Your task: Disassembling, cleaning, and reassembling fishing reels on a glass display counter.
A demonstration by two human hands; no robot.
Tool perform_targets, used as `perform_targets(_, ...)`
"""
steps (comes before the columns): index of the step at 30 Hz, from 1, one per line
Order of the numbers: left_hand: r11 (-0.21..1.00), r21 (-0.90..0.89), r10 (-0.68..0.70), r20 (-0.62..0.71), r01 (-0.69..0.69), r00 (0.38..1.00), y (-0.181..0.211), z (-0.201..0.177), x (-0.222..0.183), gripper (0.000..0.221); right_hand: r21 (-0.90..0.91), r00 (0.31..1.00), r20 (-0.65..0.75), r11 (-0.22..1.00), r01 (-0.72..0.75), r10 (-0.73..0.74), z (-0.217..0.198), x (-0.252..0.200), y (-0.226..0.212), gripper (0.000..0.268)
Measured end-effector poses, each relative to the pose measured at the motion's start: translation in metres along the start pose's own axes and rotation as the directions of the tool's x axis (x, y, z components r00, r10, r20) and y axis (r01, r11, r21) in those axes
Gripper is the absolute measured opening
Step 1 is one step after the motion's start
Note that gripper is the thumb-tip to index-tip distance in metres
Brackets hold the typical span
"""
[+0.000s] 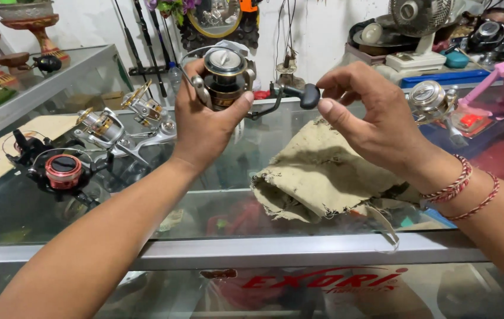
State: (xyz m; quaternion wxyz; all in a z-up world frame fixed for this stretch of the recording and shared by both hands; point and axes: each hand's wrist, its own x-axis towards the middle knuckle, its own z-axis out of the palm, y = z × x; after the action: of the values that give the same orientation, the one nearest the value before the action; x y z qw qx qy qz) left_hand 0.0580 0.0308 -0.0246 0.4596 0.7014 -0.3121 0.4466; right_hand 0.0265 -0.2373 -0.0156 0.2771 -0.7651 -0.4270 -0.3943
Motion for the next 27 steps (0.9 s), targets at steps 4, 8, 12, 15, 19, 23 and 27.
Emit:
perform_targets(4, 0.963, -0.218, -0.149, 0.066, 0.16, 0.987, 0.002, -0.001, 0.001, 0.043, 0.259, 0.98, 0.065, 0.945, -0.198, 0.187, 0.005, 0.0, 0.0, 0.023)
perform_targets(8, 0.88, -0.372, -0.25, 0.17, 0.297, 0.953, 0.005, -0.001, 0.0, 0.042, 0.396, 0.924, 0.197, 0.836, -0.381, 0.328, 0.015, -0.001, 0.001, 0.028)
perform_targets(12, 0.784, -0.54, -0.182, 0.269, 0.304, 0.946, 0.02, 0.002, 0.0, 0.048, 0.391, 0.8, 0.324, 0.699, -0.599, 0.504, 0.015, 0.003, -0.007, 0.065)
perform_targets(15, 0.695, -0.598, -0.16, 0.414, 0.401, 0.896, 0.027, 0.002, 0.0, 0.045, 0.611, 0.87, 0.351, 0.619, -0.493, 0.346, 0.014, -0.001, 0.002, 0.049)
perform_targets(19, 0.546, -0.655, -0.18, 0.518, 0.523, 0.836, 0.018, 0.004, -0.003, 0.055, 0.775, 0.856, 0.43, 0.37, -0.513, 0.287, 0.013, -0.003, 0.005, 0.02)
perform_targets(23, 0.522, -0.465, -0.476, 0.537, 0.715, 0.696, 0.002, 0.015, -0.009, 0.027, 0.804, 0.833, 0.358, 0.314, -0.505, 0.423, 0.017, -0.007, 0.014, 0.009)
perform_targets(27, 0.458, -0.523, -0.435, 0.574, 0.719, 0.694, 0.009, 0.019, -0.009, 0.047, 0.826, 0.817, 0.331, 0.274, -0.492, 0.472, 0.032, -0.012, 0.008, 0.01)
